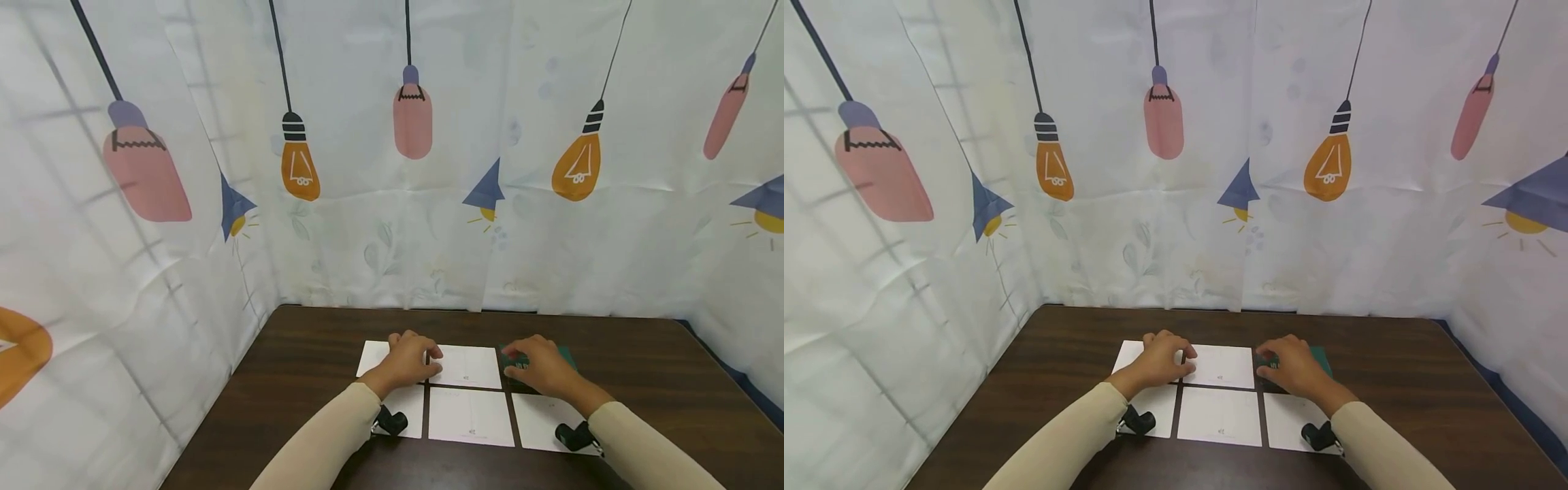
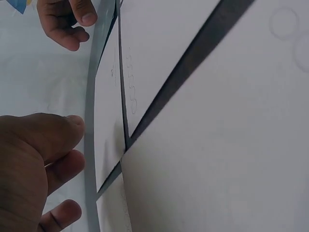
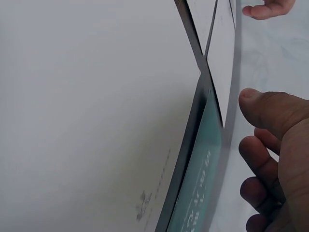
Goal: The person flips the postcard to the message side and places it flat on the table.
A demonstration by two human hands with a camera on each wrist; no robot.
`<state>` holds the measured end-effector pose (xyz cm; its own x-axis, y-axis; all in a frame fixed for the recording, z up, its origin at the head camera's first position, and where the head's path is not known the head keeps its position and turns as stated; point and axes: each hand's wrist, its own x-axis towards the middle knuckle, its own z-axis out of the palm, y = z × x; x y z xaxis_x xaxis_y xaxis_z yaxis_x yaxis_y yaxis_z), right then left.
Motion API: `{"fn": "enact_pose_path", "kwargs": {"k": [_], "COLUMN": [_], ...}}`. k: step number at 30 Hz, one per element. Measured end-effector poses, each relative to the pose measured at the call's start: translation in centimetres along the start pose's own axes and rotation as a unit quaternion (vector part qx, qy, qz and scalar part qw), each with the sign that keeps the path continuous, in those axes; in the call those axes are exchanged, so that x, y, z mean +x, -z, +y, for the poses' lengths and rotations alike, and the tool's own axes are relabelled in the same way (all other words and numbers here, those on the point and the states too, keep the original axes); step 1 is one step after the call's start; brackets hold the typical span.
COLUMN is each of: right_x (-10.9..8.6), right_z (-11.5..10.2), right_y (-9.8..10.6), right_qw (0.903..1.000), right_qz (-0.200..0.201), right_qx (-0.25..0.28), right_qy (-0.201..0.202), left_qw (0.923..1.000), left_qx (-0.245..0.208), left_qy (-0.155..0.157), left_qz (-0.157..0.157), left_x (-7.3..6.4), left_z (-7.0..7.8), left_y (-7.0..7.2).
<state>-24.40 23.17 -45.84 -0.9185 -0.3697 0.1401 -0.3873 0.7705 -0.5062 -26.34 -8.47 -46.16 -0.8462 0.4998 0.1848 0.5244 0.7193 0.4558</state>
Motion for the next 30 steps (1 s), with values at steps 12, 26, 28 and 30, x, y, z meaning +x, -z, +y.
{"fn": "enact_pose_path", "kwargs": {"k": [12,26,28,30], "right_x": [-1.0,-2.3,-2.4,-2.5], "right_z": [2.1,4.4,4.6,4.8], "right_y": [1.5,2.7,2.8,2.9], "right_qw": [0.9997,0.9989,0.9989,0.999], "right_qz": [-0.008,-0.003,-0.003,-0.004], "right_qx": [-0.005,-0.03,-0.032,-0.031], "right_qy": [-0.023,-0.036,-0.034,-0.032], "left_qw": [0.9996,0.9993,0.9992,0.9992], "left_qx": [0.009,0.023,0.022,0.022], "left_qy": [0.012,0.003,0.001,0.001], "left_qz": [-0.025,-0.029,-0.032,-0.034], "left_x": [1.1,2.3,2.5,2.6], "left_z": [2.1,3.9,4.0,4.0], "left_y": [-0.6,-2.3,-2.5,-2.6]}}
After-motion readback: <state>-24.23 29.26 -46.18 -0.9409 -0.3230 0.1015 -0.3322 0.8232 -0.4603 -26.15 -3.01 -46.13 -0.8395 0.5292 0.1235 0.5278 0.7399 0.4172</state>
